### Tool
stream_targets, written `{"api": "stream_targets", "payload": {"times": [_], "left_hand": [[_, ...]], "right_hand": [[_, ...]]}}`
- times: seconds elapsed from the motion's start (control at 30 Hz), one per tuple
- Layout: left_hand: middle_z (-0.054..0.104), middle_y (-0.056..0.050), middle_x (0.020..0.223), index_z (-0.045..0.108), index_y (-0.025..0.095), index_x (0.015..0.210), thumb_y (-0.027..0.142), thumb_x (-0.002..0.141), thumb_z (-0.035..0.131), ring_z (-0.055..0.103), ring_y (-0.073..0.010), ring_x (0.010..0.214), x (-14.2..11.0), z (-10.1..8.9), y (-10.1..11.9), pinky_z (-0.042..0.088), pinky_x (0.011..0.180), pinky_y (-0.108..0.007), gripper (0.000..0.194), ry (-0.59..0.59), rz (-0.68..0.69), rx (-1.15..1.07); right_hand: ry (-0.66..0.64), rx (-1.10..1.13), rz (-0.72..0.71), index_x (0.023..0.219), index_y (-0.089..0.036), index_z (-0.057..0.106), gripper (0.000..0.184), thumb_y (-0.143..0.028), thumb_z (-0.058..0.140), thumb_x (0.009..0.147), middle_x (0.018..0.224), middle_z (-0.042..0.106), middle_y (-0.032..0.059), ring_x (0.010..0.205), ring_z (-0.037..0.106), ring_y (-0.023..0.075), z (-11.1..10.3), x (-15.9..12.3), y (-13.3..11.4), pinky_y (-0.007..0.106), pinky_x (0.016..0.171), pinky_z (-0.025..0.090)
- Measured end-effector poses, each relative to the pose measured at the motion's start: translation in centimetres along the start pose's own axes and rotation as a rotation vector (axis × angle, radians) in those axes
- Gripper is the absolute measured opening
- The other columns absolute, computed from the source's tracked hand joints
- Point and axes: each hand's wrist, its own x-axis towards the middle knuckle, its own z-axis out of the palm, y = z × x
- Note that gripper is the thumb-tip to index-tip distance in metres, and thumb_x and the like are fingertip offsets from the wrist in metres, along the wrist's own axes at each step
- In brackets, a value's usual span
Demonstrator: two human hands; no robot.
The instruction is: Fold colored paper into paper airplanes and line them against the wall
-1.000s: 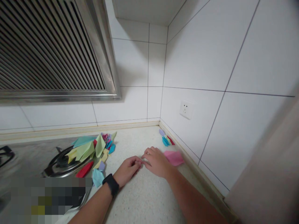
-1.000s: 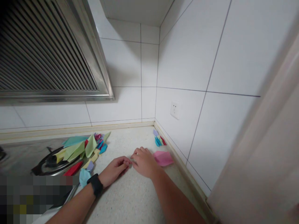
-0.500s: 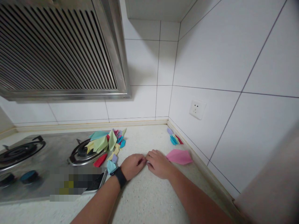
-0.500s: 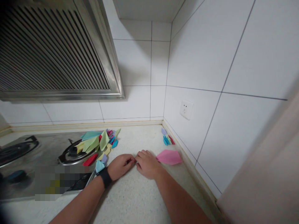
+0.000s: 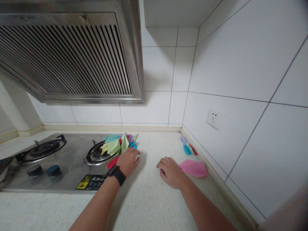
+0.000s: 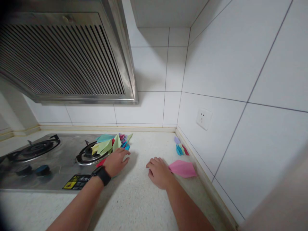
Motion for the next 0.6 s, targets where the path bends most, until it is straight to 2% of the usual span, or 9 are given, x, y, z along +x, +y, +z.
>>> {"api": "stream_targets", "payload": {"times": [0.13,0.23,0.3,0.4,0.47,0.5,0.6], "left_hand": [[0.059,-0.013,0.115,0.067,0.021,0.105,0.032,0.084,0.051,0.048,-0.03,0.109,0.4,-2.9,-3.7,0.034,0.094,-0.042,0.028,0.168,-0.209,0.211],[0.061,-0.013,0.114,0.066,0.022,0.106,0.039,0.083,0.049,0.05,-0.0314,0.105,0.3,-4.5,-6.5,0.036,0.09,-0.042,0.033,0.138,-0.369,0.294],[0.064,-0.012,0.11,0.067,0.022,0.105,0.044,0.081,0.051,0.052,-0.032,0.103,0.1,-4.9,-7.8,0.037,0.087,-0.041,0.036,0.079,-0.409,0.316],[0.068,-0.011,0.099,0.068,0.022,0.095,0.041,0.082,0.048,0.058,-0.0309,0.095,-0.2,-5.1,-9.0,0.039,0.08,-0.037,0.031,-0.023,-0.412,0.291],[0.069,-0.012,0.092,0.068,0.021,0.09,0.04,0.085,0.042,0.061,-0.0294,0.086,-0.4,-5.7,-9.5,0.04,0.071,-0.035,0.033,-0.046,-0.462,0.245],[0.069,-0.012,0.09,0.067,0.021,0.091,0.042,0.086,0.04,0.062,-0.0291,0.082,-0.5,-6.2,-9.6,0.04,0.066,-0.033,0.034,-0.03,-0.502,0.223],[0.068,-0.011,0.088,0.065,0.021,0.092,0.048,0.085,0.04,0.06,-0.0272,0.073,-0.7,-8.1,-9.3,0.037,0.059,-0.031,0.037,0.143,-0.572,0.203]], "right_hand": [[0.008,0.016,0.006,0.095,-0.021,0.062,0.021,-0.011,0.053,0.08,0.095,0.058,0.0041,0.095,0.047,0.0199,0.1,0.1,0.1,0.035,0.087,0.032],[0.002,0.015,-0.002,0.096,-0.02,0.062,0.02,-0.011,0.053,0.081,0.095,0.058,0.0043,0.096,0.047,0.0196,0.0,0.1,0.0,0.036,0.088,0.032],[0.002,0.018,-0.004,0.095,-0.02,0.062,0.019,-0.012,0.053,0.081,0.095,0.058,0.0042,0.095,0.047,0.0194,0.0,0.1,0.0,0.036,0.088,0.032],[0.012,0.027,0.002,0.095,-0.02,0.062,0.018,-0.012,0.053,0.08,0.095,0.059,0.0035,0.095,0.047,0.0192,-0.1,0.1,0.0,0.036,0.088,0.032],[0.012,0.025,0.003,0.095,-0.02,0.062,0.019,-0.013,0.054,0.08,0.095,0.059,0.0034,0.095,0.047,0.0192,-0.1,0.0,0.0,0.035,0.088,0.032],[0.011,0.02,0.002,0.096,-0.02,0.062,0.019,-0.013,0.054,0.08,0.095,0.059,0.0035,0.095,0.047,0.0193,-0.1,0.0,0.0,0.035,0.088,0.032],[0.014,0.005,-0.002,0.098,-0.02,0.062,0.019,-0.016,0.054,0.081,0.096,0.059,0.0037,0.096,0.048,0.0193,-0.1,-0.2,0.0,0.035,0.088,0.032]]}}
